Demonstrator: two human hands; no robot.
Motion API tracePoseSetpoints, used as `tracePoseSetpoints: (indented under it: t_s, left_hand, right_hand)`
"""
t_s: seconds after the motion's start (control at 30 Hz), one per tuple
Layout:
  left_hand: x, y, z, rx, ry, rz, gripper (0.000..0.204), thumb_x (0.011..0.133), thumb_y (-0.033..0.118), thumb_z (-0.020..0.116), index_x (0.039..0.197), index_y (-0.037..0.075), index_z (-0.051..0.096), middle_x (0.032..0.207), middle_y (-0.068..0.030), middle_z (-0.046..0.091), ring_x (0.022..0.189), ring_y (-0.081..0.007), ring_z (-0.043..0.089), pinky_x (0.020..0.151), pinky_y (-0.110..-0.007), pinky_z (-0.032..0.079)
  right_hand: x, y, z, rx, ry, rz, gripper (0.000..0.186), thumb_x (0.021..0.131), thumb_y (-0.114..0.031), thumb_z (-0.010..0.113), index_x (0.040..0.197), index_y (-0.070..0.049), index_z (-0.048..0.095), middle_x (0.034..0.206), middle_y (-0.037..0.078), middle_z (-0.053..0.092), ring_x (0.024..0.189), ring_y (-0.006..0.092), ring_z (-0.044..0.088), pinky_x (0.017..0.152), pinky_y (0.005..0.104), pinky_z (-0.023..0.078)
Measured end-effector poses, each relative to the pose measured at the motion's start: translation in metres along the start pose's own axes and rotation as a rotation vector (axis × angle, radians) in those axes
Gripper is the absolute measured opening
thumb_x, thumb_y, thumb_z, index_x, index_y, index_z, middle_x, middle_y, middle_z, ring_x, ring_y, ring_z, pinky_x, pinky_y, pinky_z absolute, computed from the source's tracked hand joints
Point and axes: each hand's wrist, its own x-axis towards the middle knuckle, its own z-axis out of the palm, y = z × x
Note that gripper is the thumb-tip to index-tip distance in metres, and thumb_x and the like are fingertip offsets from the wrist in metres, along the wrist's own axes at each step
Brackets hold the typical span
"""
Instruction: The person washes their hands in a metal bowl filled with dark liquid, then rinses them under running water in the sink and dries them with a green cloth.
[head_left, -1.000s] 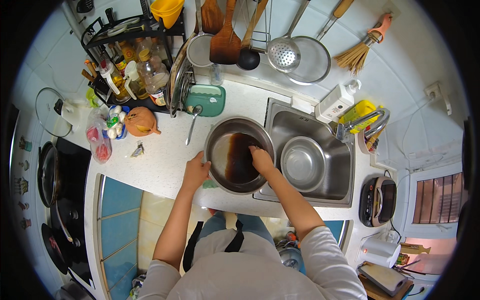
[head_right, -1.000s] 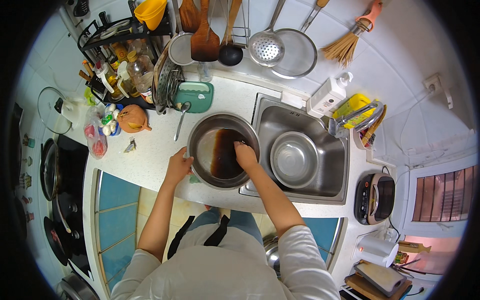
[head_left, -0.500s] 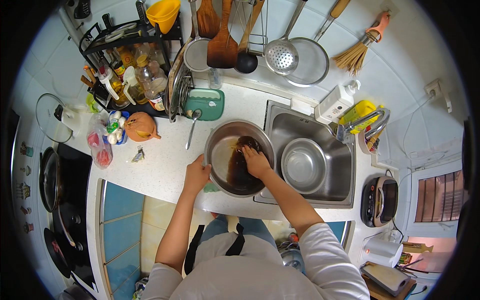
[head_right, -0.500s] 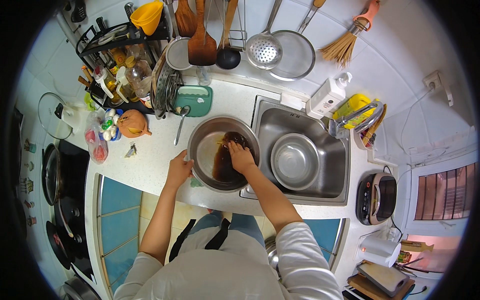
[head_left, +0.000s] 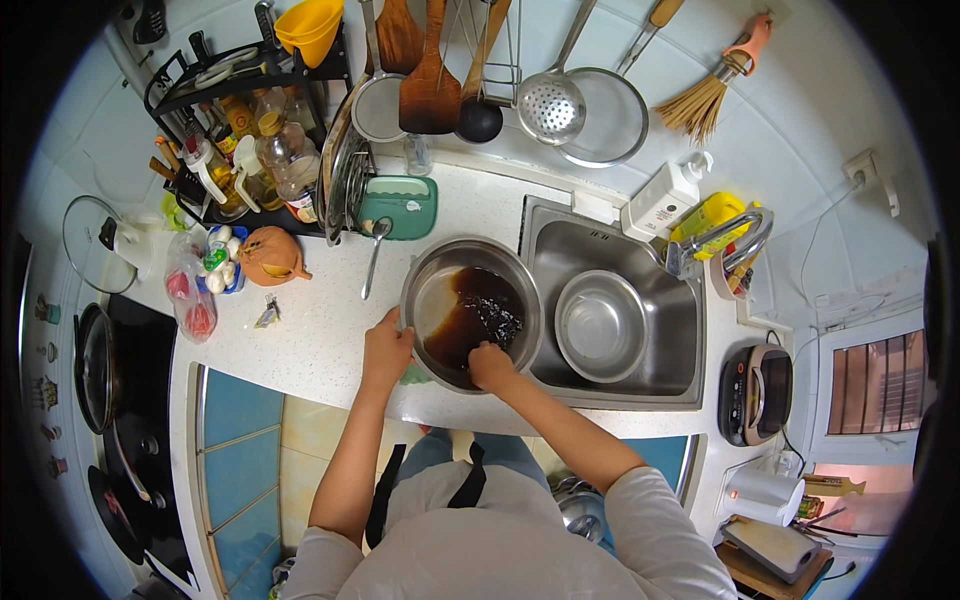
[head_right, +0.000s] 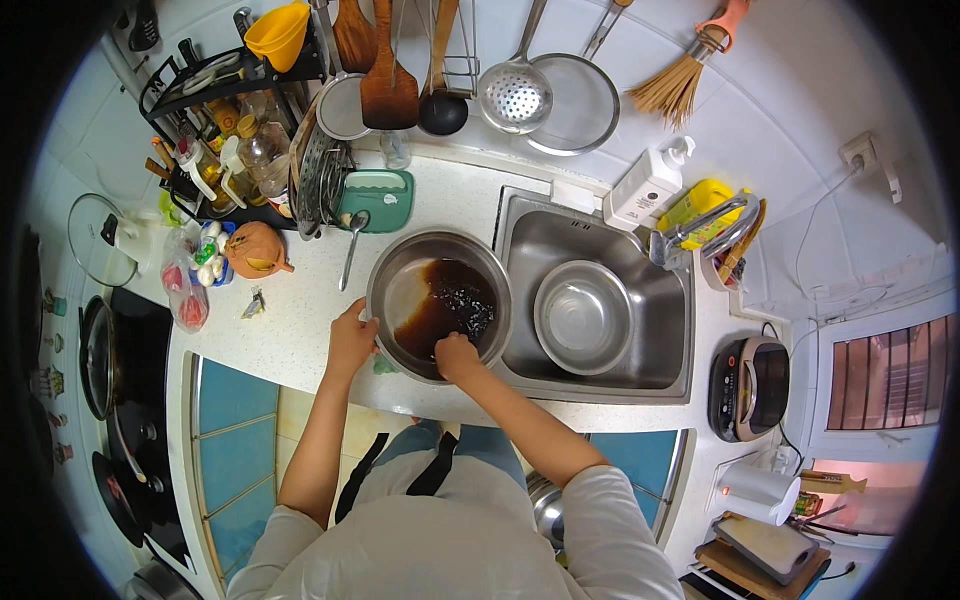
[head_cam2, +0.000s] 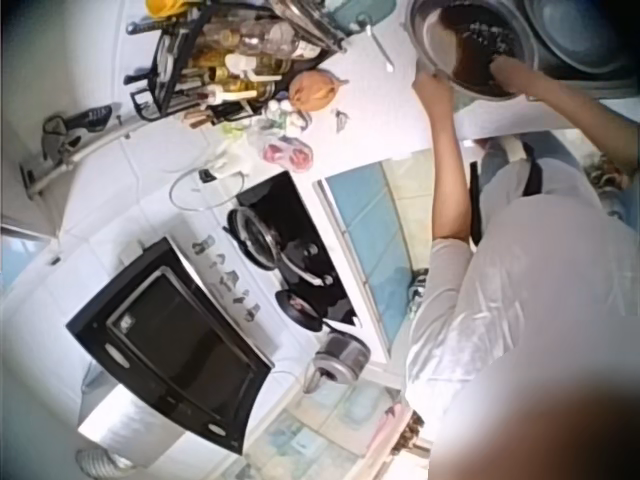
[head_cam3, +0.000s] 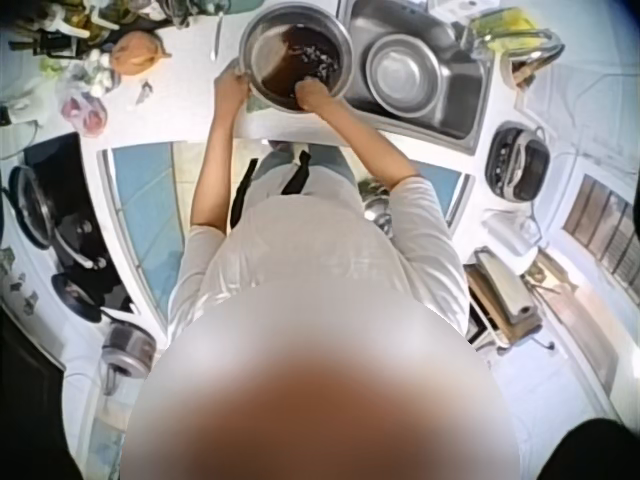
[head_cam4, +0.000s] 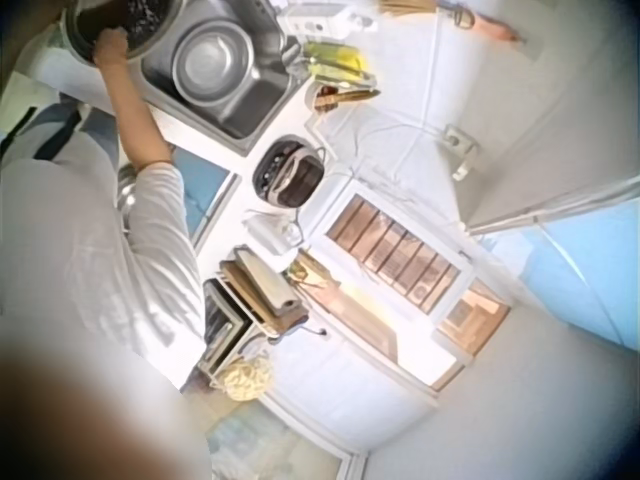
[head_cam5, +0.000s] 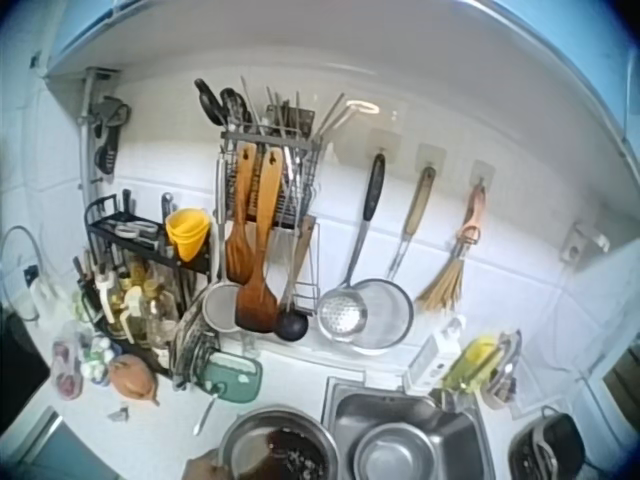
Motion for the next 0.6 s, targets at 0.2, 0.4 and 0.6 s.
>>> tracePoseSetpoints:
  t_s: [0.2,0.4,0.6]
  left_hand:
    - [0.0,0.0,0.0,0.012,0.008,0.031,0.036,0.076,0.005,0.047,0.109,-0.006,0.046,0.053,-0.0182,0.056,0.044,-0.0224,0.057,0.046,-0.03,0.045]
    - [0.0,-0.004,-0.001,0.052,0.037,0.054,0.035,0.076,0.005,0.048,0.109,-0.005,0.047,0.052,-0.0165,0.055,0.043,-0.0206,0.056,0.043,-0.029,0.044]
    - [0.002,-0.013,0.002,0.065,0.051,0.061,0.036,0.076,0.005,0.049,0.111,-0.003,0.047,0.052,-0.0123,0.056,0.039,-0.0156,0.054,0.04,-0.027,0.043]
  right_hand:
    - [0.004,-0.017,0.001,0.176,0.099,-0.143,0.012,0.06,-0.001,0.05,0.065,0.003,0.06,0.067,0.02,0.057,0.068,0.0335,0.058,0.065,0.0386,0.047]
    - [0.001,-0.012,-0.009,0.54,0.065,-0.258,0.014,0.061,-0.002,0.057,0.073,-0.001,0.063,0.071,0.014,0.061,0.068,0.026,0.059,0.064,0.0313,0.047]
    - [0.01,-0.013,-0.008,1.26,-0.21,-0.069,0.013,0.067,0.002,0.059,0.08,0.002,0.061,0.076,0.008,0.061,0.071,0.016,0.058,0.068,0.0248,0.046]
